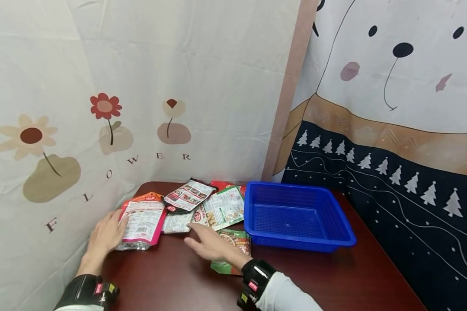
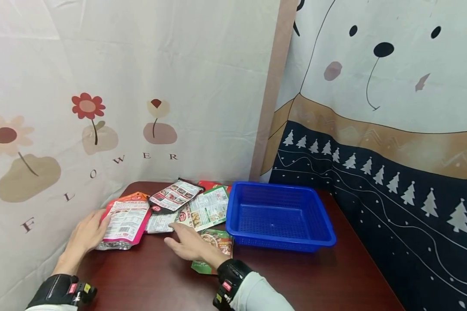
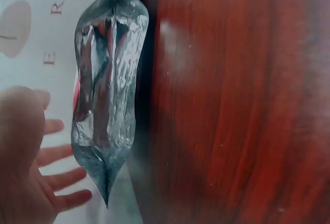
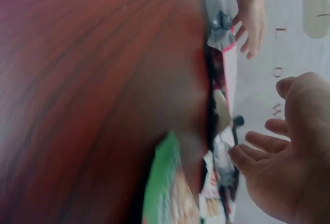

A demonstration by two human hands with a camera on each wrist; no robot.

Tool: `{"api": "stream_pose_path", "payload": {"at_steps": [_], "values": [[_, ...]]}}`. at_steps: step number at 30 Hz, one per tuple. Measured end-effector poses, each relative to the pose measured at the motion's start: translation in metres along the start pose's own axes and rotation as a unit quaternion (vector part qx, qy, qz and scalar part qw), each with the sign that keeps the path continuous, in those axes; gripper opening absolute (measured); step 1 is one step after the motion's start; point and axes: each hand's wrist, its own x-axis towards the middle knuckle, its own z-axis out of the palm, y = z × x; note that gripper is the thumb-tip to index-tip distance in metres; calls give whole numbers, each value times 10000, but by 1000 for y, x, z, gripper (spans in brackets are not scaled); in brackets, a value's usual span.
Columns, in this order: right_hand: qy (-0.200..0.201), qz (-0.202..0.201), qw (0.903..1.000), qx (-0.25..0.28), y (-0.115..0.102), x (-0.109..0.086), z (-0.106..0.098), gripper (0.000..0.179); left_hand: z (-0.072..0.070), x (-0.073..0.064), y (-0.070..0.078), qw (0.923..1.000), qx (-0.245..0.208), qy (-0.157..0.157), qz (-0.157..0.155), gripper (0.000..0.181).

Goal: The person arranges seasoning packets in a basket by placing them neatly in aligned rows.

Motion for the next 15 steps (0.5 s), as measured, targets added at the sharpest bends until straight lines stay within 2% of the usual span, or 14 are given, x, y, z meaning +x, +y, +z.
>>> {"api": "stream_pose_path", "payload": {"at_steps": [3, 7, 11, 15], "values": [[30, 205, 9994, 293, -7, 11, 14, 64, -4, 3, -6, 9984, -19, -476, -313, 67], [591, 401, 9963, 484, -18, 22, 29, 56, -6, 9, -9, 9935, -187, -933, -619, 74], [1183, 678, 9905, 154, -28, 26, 42, 52, -1, 14, -13, 9898, -339, -1061, -892, 74], [1513, 1019, 9828, 279, -35, 29, 49, 48, 4, 16, -14, 9875, -515, -854, -1225, 70]]}}
